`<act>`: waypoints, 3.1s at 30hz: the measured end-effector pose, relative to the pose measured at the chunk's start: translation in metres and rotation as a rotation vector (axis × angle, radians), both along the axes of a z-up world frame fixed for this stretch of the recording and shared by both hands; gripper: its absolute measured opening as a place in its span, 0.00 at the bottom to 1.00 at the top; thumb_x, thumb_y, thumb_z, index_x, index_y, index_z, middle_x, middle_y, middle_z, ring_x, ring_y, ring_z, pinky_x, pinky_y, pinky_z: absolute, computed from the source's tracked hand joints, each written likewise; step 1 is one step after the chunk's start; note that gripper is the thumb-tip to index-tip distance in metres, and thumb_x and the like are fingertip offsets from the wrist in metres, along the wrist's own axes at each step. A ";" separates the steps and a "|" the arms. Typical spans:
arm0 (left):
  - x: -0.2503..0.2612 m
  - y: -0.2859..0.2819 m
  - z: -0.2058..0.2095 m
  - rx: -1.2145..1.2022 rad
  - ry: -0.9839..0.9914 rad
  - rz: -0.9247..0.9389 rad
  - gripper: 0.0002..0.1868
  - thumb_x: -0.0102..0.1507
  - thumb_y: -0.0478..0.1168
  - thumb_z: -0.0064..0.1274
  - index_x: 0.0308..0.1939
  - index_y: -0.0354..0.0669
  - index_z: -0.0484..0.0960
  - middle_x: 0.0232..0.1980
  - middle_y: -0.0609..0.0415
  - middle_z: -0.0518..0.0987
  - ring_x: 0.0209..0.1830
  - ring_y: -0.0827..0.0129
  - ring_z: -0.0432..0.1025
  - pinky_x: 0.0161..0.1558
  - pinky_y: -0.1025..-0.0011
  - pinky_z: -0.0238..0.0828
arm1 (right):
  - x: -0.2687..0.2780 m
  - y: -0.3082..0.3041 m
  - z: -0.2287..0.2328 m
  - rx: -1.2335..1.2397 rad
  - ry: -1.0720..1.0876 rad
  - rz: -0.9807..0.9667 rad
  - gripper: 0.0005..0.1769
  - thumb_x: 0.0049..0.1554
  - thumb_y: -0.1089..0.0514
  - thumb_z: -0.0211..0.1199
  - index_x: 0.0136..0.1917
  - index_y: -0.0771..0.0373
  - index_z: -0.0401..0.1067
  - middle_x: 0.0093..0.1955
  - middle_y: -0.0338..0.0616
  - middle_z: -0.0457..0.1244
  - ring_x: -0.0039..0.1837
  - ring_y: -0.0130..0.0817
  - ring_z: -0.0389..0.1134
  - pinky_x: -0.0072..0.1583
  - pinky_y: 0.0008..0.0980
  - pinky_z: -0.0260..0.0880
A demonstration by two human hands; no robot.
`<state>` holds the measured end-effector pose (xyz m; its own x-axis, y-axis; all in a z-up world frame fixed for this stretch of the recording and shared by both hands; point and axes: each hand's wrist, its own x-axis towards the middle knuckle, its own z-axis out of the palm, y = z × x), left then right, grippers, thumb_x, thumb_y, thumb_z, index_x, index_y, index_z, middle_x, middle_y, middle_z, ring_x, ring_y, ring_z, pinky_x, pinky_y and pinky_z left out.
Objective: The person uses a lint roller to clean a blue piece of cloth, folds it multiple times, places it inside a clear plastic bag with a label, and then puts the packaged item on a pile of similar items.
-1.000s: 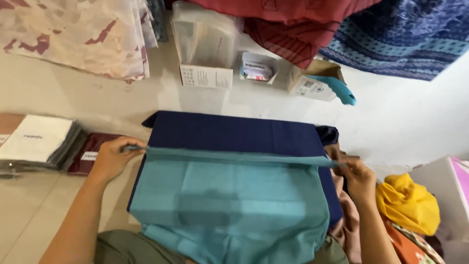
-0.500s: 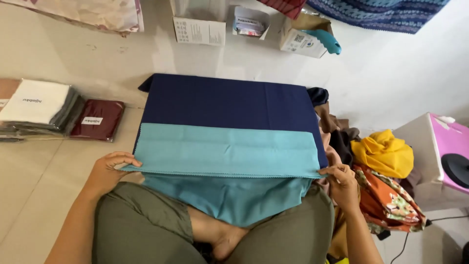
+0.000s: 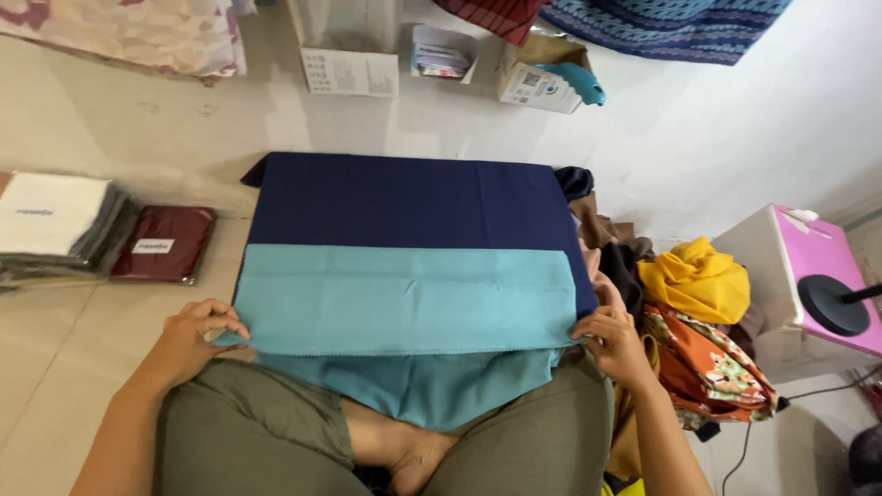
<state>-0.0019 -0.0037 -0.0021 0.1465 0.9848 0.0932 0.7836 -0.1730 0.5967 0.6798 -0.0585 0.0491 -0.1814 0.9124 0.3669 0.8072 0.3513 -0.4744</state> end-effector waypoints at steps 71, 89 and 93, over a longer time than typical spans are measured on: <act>0.091 0.224 0.056 0.369 0.036 0.256 0.26 0.67 0.39 0.49 0.68 0.33 0.73 0.55 0.36 0.78 0.51 0.41 0.72 0.53 0.52 0.67 | 0.012 0.268 -0.007 -0.002 0.347 -0.498 0.26 0.65 0.54 0.53 0.74 0.60 0.57 0.53 0.49 0.65 0.46 0.38 0.67 0.50 0.36 0.69; 0.080 0.131 -0.020 0.304 0.242 0.213 0.36 0.66 0.59 0.41 0.76 0.48 0.66 0.81 0.53 0.63 0.81 0.49 0.55 0.75 0.45 0.47 | -0.035 0.078 -0.064 0.067 -0.299 -0.872 0.31 0.62 0.37 0.51 0.76 0.43 0.64 0.78 0.35 0.59 0.81 0.53 0.52 0.73 0.66 0.44; 0.085 0.087 0.009 0.584 0.167 0.128 0.24 0.62 0.48 0.58 0.60 0.44 0.84 0.65 0.51 0.81 0.73 0.51 0.71 0.72 0.51 0.62 | -0.052 0.045 -0.039 0.499 -0.076 -0.667 0.14 0.54 0.58 0.68 0.54 0.62 0.78 0.48 0.41 0.68 0.54 0.40 0.66 0.61 0.39 0.60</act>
